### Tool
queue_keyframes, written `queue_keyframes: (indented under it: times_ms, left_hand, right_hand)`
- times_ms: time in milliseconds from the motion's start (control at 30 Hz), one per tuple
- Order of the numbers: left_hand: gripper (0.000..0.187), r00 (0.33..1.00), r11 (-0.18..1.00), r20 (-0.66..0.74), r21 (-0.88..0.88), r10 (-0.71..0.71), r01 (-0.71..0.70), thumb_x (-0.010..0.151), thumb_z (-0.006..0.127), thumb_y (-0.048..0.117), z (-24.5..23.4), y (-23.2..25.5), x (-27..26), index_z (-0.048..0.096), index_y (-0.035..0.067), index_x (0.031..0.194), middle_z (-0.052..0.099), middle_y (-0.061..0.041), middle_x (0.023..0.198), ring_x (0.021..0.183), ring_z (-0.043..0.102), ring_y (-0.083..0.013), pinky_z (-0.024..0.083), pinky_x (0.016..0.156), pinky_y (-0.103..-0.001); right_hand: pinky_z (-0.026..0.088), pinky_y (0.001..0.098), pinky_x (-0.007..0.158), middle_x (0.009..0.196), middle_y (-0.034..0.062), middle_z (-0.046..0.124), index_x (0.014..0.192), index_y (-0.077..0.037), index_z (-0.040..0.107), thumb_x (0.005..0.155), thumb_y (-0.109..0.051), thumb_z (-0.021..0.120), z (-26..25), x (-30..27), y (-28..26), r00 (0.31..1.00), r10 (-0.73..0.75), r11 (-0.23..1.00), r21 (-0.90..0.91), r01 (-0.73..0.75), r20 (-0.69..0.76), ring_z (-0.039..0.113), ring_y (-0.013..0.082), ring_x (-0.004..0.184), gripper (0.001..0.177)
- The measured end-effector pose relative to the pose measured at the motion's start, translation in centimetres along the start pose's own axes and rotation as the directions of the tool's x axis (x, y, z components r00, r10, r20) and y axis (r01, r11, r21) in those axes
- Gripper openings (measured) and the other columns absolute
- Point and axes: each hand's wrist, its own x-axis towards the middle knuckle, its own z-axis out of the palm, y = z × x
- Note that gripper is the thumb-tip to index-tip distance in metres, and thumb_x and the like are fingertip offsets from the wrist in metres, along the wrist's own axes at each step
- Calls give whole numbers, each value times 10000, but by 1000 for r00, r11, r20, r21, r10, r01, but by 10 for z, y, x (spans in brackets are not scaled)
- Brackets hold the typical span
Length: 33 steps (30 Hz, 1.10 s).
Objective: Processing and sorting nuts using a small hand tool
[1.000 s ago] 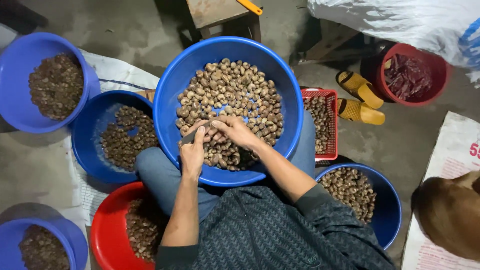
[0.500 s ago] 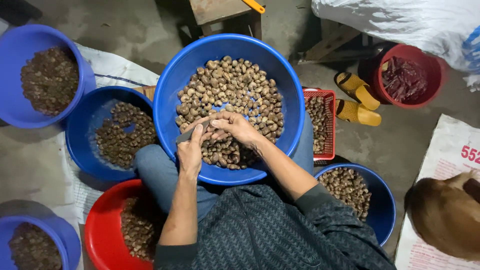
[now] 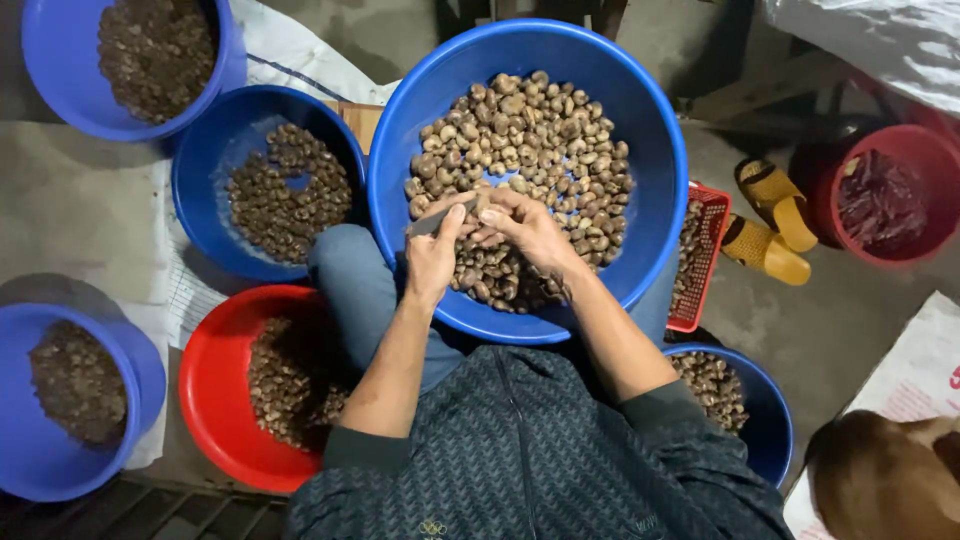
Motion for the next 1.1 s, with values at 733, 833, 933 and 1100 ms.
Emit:
queue_keyframes:
  times_ms: [733, 833, 933, 1100]
  left_hand:
    - [201, 984, 986, 70, -15, 164, -163, 1028, 670, 198, 2, 7, -2, 781, 61, 1126, 752, -184, 1182, 1142, 699, -312, 552, 990, -450]
    - [201, 994, 991, 59, -108, 92, -85, 1035, 661, 205, 2, 10, -2, 784, 90, 1145, 767, -147, 1153, 1042, 732, -248, 625, 864, -373]
    - [192, 993, 993, 62, -70, 99, -95, 1028, 660, 178, -2, 3, -1, 786, 104, 1153, 769, -120, 1155, 976, 747, -201, 638, 819, -362]
    - [197, 998, 966, 63, -255, -24, 40, 1033, 657, 172, -2, 7, -3, 753, 48, 1153, 747, -150, 1202, 1106, 698, -234, 612, 893, -356]
  right_hand:
    - [629, 286, 695, 968, 124, 747, 1336, -16, 622, 923, -102, 785, -8, -1, 2, 971, -239, 904, -363, 225, 7, 709, 134, 784, 453]
    - [633, 281, 690, 968, 124, 755, 1314, -9, 627, 921, -64, 773, 3, -3, -7, 971, -239, 930, -287, 231, 10, 719, 138, 780, 423]
    - [635, 279, 702, 966, 132, 761, 1293, -11, 629, 916, -61, 773, 8, -5, -12, 974, -226, 948, -226, 223, 10, 736, 156, 774, 407]
    - [636, 280, 681, 935, 117, 756, 1259, 6, 648, 911, -56, 785, 6, -2, -10, 969, -246, 946, -220, 236, -20, 707, 129, 772, 379]
